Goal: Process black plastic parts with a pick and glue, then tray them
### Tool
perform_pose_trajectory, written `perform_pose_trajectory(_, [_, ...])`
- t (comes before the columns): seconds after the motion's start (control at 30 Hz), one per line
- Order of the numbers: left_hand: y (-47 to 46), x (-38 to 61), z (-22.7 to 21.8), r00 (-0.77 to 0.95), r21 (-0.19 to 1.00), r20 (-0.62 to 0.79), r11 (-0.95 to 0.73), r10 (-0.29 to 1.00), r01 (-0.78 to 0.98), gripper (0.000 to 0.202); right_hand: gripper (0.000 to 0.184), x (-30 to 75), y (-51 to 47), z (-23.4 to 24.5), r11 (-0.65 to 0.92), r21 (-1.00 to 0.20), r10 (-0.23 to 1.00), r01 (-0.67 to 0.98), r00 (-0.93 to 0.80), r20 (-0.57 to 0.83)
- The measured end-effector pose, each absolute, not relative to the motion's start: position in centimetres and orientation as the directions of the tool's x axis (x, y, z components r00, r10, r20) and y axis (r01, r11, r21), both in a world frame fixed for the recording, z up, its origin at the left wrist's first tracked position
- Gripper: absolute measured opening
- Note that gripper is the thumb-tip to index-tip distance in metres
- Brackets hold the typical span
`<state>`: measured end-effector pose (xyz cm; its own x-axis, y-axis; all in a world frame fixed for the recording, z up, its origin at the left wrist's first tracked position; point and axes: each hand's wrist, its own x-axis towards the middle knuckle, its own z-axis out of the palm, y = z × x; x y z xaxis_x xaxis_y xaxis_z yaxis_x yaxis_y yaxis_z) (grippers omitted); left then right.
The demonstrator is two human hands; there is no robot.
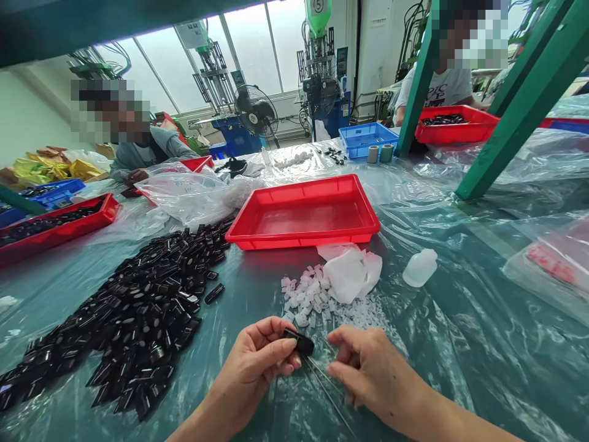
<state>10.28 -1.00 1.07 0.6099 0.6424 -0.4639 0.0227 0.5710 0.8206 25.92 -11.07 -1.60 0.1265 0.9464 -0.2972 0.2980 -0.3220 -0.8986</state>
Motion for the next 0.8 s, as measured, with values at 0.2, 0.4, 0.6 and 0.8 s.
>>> perform_pose_trajectory(0.2, [-0.83,10.27,1.18,0.600,0.790,-0.470,0.611,0.647,-0.039,0.016,0.023,25.80,-11.44,-1.08,-0.280,-0.951,0.957,0.132,0.117,-0.266])
perform_pose_trajectory(0.4, [-0.85,10.34,1.17,0.595,0.779,-0.472,0.624,0.651,-0.064,0.015,0.027,25.58,-11.43,-0.73,-0.212,-0.965,0.973,0.153,0.128,-0.194])
perform_pose_trajectory(0.6, [-1.07,10.25,1.22,0.593,0.774,-0.481,0.631,0.646,-0.060,0.017,0.028,25.35,-11.54,-0.86,-0.226,-0.959,0.970,0.171,0.129,-0.205])
perform_pose_trajectory(0.8, [-1.13,10.32,1.20,0.602,0.774,-0.474,0.630,0.643,-0.063,0.019,0.025,25.17,-11.40,-0.78,-0.232,-0.962,0.968,0.148,0.138,-0.212])
